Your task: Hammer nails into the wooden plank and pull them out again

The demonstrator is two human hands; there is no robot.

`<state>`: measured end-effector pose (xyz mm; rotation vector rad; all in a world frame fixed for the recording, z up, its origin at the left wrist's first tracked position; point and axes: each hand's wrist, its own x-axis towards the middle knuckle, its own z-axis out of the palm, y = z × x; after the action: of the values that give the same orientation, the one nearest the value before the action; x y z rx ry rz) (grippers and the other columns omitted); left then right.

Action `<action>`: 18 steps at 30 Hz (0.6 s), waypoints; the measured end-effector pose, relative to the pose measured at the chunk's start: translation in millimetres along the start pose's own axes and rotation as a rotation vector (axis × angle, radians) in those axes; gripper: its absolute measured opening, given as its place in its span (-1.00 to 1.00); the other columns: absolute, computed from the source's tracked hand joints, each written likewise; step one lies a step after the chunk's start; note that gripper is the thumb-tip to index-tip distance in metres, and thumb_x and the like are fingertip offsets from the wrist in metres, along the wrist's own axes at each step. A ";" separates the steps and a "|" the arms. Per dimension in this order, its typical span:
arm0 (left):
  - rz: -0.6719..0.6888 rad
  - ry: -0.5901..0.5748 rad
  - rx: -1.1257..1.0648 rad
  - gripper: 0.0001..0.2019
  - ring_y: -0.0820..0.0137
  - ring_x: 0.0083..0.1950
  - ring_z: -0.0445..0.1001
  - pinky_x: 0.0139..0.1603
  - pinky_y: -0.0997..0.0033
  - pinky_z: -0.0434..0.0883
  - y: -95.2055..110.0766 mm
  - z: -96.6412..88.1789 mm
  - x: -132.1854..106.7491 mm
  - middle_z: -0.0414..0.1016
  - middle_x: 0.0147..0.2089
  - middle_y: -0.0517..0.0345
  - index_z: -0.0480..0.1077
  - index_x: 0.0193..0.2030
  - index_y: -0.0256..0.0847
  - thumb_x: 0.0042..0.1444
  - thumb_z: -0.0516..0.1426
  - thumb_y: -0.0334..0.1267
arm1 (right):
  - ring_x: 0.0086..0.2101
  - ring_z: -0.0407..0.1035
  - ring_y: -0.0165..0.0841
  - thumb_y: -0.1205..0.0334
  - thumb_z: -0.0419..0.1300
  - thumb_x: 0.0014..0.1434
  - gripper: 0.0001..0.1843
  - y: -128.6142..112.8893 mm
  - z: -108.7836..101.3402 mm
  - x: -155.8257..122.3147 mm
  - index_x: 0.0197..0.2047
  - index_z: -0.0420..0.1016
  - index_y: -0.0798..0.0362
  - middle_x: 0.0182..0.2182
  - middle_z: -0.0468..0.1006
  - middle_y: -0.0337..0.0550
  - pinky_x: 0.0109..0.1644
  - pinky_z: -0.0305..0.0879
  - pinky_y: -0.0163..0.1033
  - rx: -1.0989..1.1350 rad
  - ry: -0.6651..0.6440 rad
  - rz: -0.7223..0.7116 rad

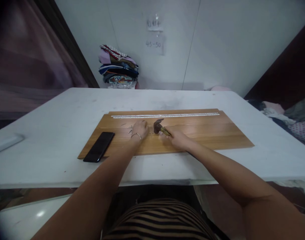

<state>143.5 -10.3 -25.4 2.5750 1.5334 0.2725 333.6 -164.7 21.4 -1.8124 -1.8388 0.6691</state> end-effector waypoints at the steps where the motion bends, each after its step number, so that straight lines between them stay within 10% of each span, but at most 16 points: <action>1: 0.000 0.000 -0.001 -0.66 0.12 0.18 0.49 0.24 0.15 0.38 0.1 -0.2 -0.2 0.59 0.11 -0.21 0.57 -0.01 -0.26 0.39 -0.04 -0.33 | 0.01 0.56 -0.14 0.34 0.12 0.30 -0.47 1.2 1.4 -0.6 0.31 0.53 -0.03 0.09 0.69 -0.04 0.14 0.44 -0.03 -0.002 0.003 -0.003; 18: 0.016 0.017 -0.032 -0.69 0.14 0.08 0.52 0.10 0.20 0.37 -6.5 9.7 4.8 0.60 0.04 -0.18 0.57 -0.06 -0.24 0.39 -0.01 -0.27 | 0.03 0.54 -0.14 0.38 0.10 0.23 -0.41 11.0 1.7 3.8 0.30 0.54 -0.04 0.08 0.69 -0.08 0.15 0.43 -0.03 0.051 0.030 -0.070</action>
<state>142.3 -3.1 -35.7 2.5679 1.5028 0.3186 341.0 -160.9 13.1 -1.7090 -1.8397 0.6534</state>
